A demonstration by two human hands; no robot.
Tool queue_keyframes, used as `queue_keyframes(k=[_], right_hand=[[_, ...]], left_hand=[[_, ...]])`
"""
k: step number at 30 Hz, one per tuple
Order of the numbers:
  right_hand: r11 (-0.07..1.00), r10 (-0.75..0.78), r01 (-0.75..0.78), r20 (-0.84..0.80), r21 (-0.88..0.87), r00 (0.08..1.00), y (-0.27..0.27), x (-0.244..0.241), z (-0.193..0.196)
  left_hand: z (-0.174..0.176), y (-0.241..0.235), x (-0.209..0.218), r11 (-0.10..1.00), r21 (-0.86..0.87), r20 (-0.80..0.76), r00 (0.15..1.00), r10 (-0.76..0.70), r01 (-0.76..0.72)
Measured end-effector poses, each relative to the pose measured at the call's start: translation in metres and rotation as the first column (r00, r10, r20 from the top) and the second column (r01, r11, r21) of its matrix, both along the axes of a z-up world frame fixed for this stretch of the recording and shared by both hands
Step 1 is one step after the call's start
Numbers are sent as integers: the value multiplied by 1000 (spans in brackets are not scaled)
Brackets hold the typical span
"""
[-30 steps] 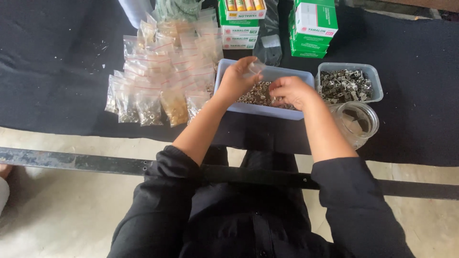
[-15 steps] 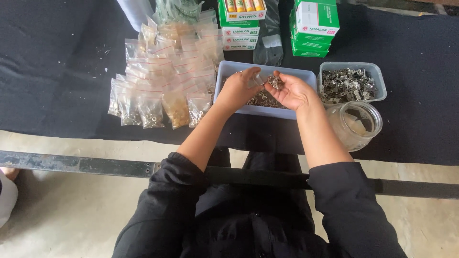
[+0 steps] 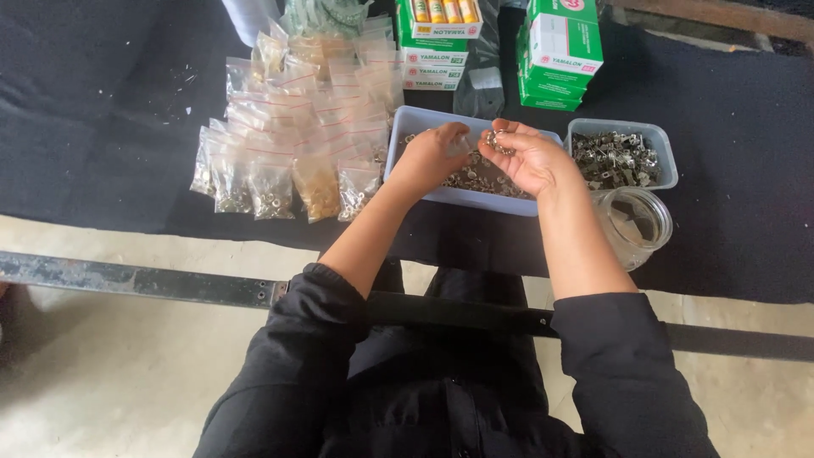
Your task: Picking up small metal components from a container and placing them into small plastic zip-lock bags.
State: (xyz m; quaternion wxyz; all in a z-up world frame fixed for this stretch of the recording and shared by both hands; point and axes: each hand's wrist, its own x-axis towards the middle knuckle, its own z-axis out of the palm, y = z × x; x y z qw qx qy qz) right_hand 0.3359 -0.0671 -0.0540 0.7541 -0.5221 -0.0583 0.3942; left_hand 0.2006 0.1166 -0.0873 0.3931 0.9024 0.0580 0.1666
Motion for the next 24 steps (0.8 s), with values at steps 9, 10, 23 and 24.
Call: queue_keyframes(k=[9,10,23,24], right_hand=[[987,99,-68,224,-143,970,11,-9,23],[983,103,-57,266,-174,958,10,-11,25],[974,135,-50,387,-221,912,16,-16,33],[971,149,-56,406,-232,901,17,-14,32]], left_hand=[[6,-3,-3,999,35,-20,999,28,-27],[11,-5,-5,1000,16,-61,998,15,-14],[18,-7,-9,1000,-6,-82,997,-9,9],[19,-8,-9,1000,11,-67,998,-5,6]])
